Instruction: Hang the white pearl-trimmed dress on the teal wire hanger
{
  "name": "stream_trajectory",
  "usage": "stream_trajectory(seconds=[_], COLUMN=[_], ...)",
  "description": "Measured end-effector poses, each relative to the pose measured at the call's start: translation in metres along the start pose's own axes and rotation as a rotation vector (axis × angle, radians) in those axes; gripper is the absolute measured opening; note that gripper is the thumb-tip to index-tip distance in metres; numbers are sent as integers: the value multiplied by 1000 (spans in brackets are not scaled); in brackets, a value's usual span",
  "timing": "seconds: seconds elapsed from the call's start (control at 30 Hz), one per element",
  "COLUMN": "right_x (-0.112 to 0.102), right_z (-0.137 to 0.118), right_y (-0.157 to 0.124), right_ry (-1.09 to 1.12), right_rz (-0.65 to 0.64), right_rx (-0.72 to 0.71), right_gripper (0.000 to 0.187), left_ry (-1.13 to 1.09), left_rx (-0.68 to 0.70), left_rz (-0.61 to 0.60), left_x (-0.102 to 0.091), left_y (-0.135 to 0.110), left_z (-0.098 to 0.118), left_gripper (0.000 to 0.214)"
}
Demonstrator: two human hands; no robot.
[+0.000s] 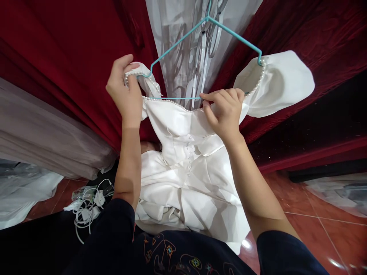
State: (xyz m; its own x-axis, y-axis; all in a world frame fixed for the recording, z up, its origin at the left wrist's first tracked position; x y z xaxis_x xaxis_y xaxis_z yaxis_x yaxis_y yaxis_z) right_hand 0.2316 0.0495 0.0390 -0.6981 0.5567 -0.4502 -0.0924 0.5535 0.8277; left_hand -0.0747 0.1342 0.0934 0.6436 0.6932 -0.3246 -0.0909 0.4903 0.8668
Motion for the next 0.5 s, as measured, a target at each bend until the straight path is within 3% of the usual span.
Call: stream_trajectory(seconds=[0.13, 0.23, 0.3, 0.4, 0.5], right_x=[-4, -2, 1, 5, 7], right_z=[-2, -7, -9, -6, -2], right_y=[2, 3, 2, 2, 1], right_ry=[0, 46, 77, 89, 70], right_rz=[15, 29, 32, 27, -5], right_rx=[16, 16, 14, 31, 57], right_gripper=[27, 27, 26, 27, 30], left_ry=[32, -78, -155, -55, 46], left_rx=[-50, -152, -157, -190, -63], left_rz=[218, 275, 337, 181, 22], left_x=[-47, -55, -52, -22, -1], left_y=[-18, -58, -90, -122, -125], left_z=[-27, -20, 2, 44, 95], left_gripper=[31, 33, 31, 22, 22])
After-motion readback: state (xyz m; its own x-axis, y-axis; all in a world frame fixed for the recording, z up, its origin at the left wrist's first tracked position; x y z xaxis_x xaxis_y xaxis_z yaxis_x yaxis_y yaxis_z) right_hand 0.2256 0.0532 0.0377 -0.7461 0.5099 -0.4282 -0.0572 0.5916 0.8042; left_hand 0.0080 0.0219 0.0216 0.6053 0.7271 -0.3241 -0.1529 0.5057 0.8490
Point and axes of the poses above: each hand's wrist, its own y-axis towards the middle knuckle, its own x-axis out of the palm, z = x × y, the point moved 10 cm from there along y, towards the middle knuckle, and after that the axes turned 4 degrees about y, right-handed, at the moved point
